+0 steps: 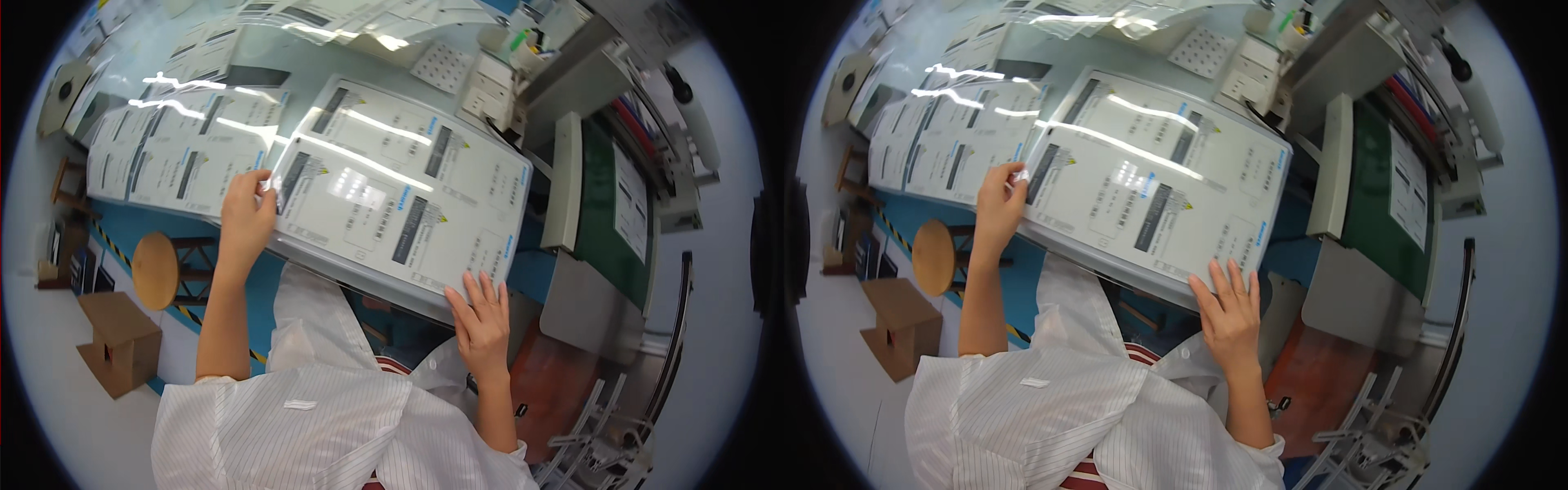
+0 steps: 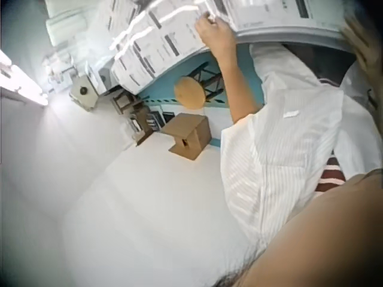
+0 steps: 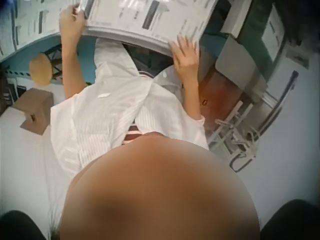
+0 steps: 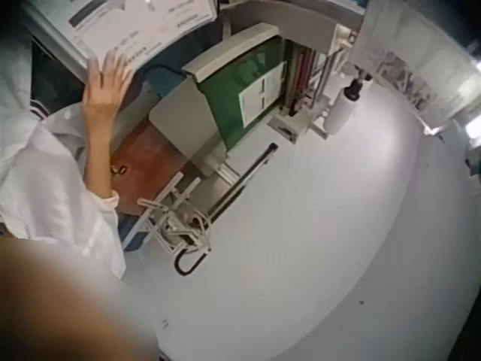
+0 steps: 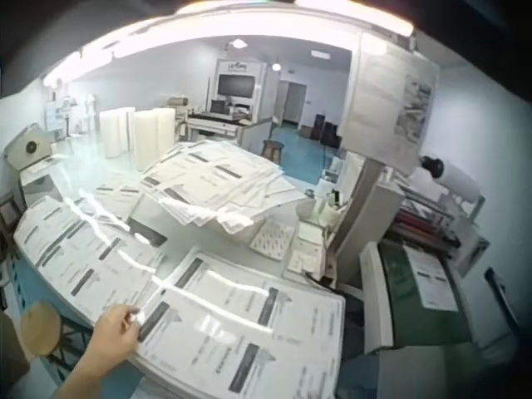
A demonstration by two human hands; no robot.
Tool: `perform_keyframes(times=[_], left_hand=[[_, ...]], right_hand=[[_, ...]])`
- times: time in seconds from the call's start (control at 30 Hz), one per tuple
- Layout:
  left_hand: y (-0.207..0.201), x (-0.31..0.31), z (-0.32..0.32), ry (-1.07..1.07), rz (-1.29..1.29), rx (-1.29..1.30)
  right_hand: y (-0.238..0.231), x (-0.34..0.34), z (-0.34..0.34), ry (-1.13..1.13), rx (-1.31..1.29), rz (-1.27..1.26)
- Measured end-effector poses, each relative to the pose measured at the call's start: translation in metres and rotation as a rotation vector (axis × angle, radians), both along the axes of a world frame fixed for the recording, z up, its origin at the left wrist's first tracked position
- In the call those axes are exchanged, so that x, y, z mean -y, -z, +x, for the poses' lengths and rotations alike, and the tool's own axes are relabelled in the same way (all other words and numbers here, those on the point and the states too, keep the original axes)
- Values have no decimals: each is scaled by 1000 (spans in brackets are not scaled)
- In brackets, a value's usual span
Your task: Picking up printed label sheets and placing them onto a conveyor belt system.
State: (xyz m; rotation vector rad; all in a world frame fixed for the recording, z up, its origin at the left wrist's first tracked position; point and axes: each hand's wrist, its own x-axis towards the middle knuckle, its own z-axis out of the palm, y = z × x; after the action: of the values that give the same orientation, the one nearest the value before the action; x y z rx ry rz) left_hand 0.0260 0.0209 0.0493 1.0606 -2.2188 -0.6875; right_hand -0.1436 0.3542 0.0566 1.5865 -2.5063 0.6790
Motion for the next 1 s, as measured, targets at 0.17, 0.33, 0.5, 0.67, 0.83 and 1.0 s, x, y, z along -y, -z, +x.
perform_keyframes(times=[0.17, 0.33, 0.5, 0.67, 0.83, 1.0], left_hand=[[-4, -2, -1, 27, 0, 60], [-7, 3, -5, 91, -100, 179], [6, 15, -18, 154, -174, 168], [30, 31, -26, 24, -44, 177], [42, 29, -32, -3, -125, 216], [54, 39, -30, 25, -143, 201]], right_hand=[[2, -2, -1, -11, 57, -35], [8, -21, -29, 68, 60, -103], [25, -68, -95, 460, -9, -208], [65, -128, -170, 686, -75, -160], [90, -167, -216, 899, -261, -21], [90, -188, -242, 956, -342, -37]])
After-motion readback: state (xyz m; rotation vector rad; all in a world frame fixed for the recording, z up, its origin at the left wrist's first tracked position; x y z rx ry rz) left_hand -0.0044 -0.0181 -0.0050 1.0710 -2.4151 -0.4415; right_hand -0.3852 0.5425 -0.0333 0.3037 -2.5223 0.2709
